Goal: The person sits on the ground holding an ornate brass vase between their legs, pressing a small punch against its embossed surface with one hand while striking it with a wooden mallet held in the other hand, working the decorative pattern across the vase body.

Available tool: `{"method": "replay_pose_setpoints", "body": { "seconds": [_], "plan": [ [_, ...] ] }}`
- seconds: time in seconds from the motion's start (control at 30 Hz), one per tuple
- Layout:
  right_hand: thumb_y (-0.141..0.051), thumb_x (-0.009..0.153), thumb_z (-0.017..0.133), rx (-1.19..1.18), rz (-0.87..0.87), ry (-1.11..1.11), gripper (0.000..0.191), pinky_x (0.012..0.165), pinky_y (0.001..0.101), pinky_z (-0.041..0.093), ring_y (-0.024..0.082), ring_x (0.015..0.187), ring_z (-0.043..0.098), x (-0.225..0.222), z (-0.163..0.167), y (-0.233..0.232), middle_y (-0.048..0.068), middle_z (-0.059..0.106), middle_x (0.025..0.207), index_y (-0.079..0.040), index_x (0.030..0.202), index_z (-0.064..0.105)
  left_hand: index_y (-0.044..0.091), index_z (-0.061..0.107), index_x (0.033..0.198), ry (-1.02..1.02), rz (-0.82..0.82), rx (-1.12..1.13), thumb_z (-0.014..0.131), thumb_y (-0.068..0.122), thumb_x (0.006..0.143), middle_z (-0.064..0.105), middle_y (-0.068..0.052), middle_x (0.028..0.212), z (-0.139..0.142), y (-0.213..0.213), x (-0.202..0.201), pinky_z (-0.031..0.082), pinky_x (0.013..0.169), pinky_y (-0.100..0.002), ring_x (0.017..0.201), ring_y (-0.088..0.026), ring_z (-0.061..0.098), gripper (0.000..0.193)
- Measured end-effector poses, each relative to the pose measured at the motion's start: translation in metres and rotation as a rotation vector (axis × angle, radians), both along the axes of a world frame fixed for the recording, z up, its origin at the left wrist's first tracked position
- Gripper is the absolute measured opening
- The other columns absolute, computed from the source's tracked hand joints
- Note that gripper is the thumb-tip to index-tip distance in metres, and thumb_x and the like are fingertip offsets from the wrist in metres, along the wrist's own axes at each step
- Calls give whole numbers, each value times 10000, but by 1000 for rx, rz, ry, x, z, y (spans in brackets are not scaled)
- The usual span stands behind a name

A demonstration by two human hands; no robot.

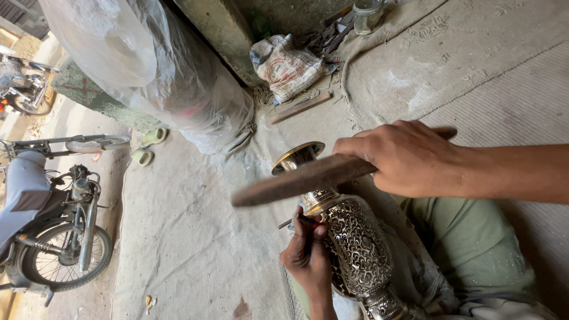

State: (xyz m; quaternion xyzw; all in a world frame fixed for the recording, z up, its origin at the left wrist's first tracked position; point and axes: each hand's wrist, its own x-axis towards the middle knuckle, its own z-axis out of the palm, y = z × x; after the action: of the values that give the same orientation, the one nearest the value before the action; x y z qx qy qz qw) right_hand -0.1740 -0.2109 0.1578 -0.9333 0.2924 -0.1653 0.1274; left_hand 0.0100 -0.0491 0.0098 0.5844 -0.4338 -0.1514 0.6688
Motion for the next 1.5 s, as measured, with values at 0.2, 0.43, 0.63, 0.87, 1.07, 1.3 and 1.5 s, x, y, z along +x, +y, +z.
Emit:
{"method": "replay_pose_setpoints", "body": {
  "seconds": [0.2,0.43,0.63,0.87,1.07,1.3,1.5],
  "plan": [
    [-24,837,596,-180,-10,-18,300,527,393,523,129,473,638,-10,0,3,13,696,671,-183,1061,718,-37,706,1253,143,-38,36,682,-50,923,779,-81,932,-9,-2,0,576,838,-269,857,-90,690,331],
    [-113,972,622,196,-385,244,428,493,338,561,165,532,629,-16,25,-27,18,664,709,-302,1354,578,-44,553,1418,479,9,-132,699,-16,884,766,-118,1027,-6,0,16,583,835,-317,873,-155,717,554],
    [-102,793,738,-205,-226,-259,447,615,403,561,206,696,664,-23,8,-51,53,678,931,-107,1229,641,-32,548,1426,460,-30,16,742,3,848,787,-116,1042,9,-7,16,575,845,-328,836,-128,706,610],
    [22,729,633,-314,-6,4,502,710,489,531,216,764,720,2,-9,-50,1,735,951,-172,1192,653,-28,661,1379,-112,-20,-89,707,-104,947,727,-69,853,2,-12,9,435,1208,-396,866,-83,607,441],
    [-79,802,767,518,-45,-269,402,662,383,587,182,717,751,42,0,-47,-7,745,876,-187,1166,636,32,605,1395,124,94,35,716,-86,856,775,-47,908,4,-15,4,566,863,-274,834,-60,653,562],
    [0,782,615,182,47,207,578,723,459,544,241,709,738,49,15,-38,64,739,788,-312,1267,641,0,660,1342,170,108,102,743,-60,862,804,-75,944,5,-16,3,587,838,-262,862,-74,674,491],
    [-11,823,583,175,-1,288,575,812,485,554,248,745,721,41,20,-31,79,751,859,-323,1304,634,-12,663,1323,174,92,65,742,-43,863,803,-73,959,2,-13,-1,581,842,-260,868,-72,673,467]
  ]
}}
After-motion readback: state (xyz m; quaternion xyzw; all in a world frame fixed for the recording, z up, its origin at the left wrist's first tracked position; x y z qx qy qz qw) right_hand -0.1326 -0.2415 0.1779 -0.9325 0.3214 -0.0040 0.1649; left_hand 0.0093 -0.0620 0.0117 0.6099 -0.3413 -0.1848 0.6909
